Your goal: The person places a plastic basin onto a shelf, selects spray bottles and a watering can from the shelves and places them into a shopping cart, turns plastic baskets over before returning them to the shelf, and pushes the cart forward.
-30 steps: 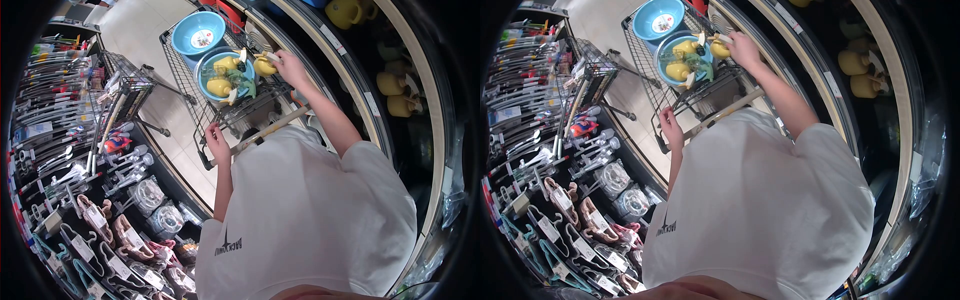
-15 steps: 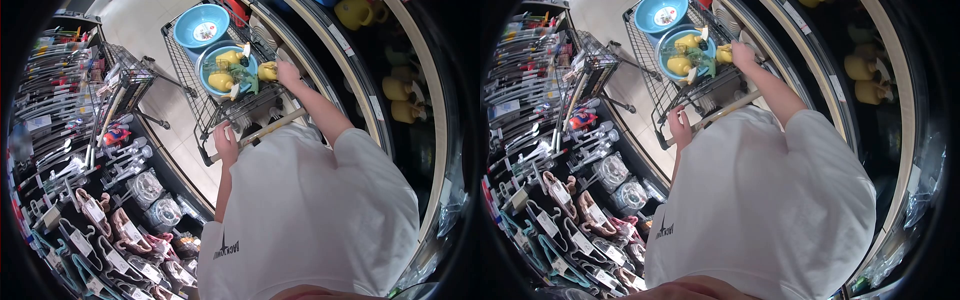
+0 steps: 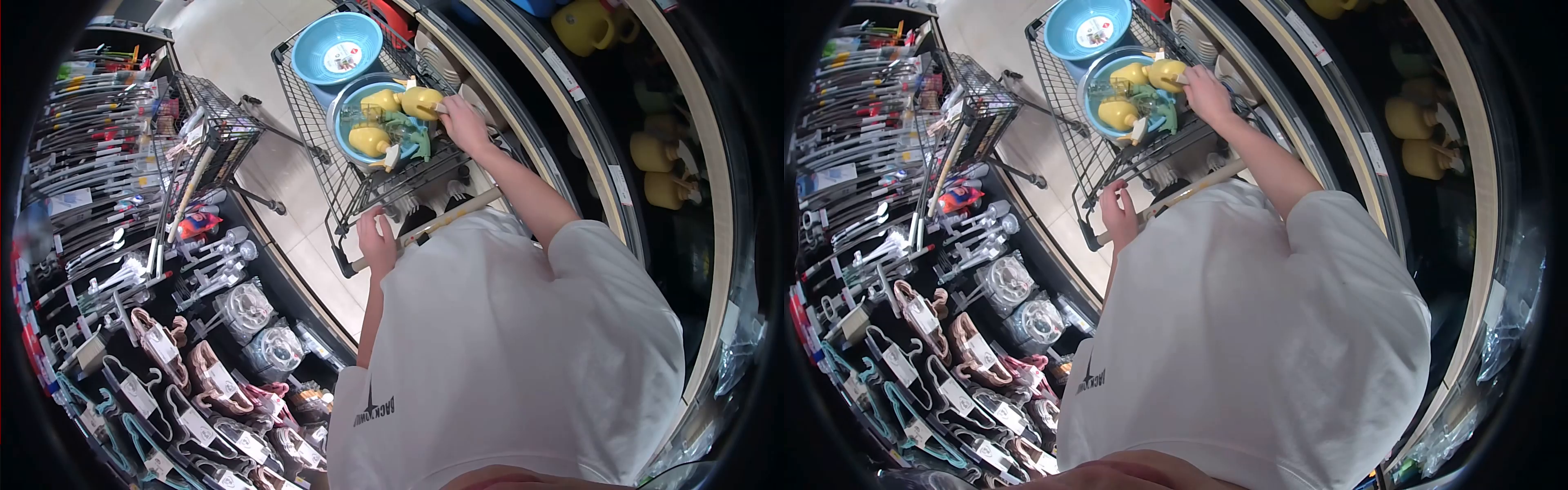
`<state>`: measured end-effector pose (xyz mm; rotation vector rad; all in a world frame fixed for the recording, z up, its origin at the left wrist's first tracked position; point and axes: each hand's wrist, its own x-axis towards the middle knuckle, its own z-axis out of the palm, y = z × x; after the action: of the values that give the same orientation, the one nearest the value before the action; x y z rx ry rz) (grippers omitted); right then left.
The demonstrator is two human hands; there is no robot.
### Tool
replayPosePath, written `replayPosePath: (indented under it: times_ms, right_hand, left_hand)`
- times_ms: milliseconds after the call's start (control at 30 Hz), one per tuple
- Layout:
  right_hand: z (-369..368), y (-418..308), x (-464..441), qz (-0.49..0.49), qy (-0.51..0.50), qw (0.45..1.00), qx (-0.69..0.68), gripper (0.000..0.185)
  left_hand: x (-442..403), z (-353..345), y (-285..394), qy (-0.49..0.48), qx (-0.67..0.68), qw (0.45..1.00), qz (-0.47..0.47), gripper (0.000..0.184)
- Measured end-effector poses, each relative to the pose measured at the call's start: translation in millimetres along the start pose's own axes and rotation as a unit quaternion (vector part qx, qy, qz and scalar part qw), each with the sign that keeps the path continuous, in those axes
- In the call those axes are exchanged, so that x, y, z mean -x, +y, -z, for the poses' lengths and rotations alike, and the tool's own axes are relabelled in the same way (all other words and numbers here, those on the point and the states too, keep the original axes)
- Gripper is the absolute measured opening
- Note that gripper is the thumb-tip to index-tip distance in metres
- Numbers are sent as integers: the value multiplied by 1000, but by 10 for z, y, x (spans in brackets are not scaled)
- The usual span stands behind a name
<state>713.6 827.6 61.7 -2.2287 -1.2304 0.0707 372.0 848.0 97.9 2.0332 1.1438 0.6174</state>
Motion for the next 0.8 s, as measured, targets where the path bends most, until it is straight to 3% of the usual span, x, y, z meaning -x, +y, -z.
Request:
replayPosePath:
  times_ms: [100,167,300,433,567,800]
  right_hand:
    - [-173,46,36,7,-67,998,-5,31]
    - [-272,74,61,-41,-133,990,25,34]
    - [-369,128,22,-94,-183,978,47,24]
    - [-211,150,-91,-166,-64,981,-75,24]
    - [647,0,-37,-81,94,986,-115,26]
    - [2712,-208,298,44,293,953,68,26]
  left_hand:
    - [-3,7,13,-11,15,1000,11,19]
    - [1,-2,23,-9,12,1000,10,18]
    - [9,-19,1,-4,6,1000,10,18]
    - [45,-51,-79,0,18,1000,23,24]
    - [70,-117,-117,-6,32,999,36,25]
    - [-26,-81,-170,-125,63,988,64,28]
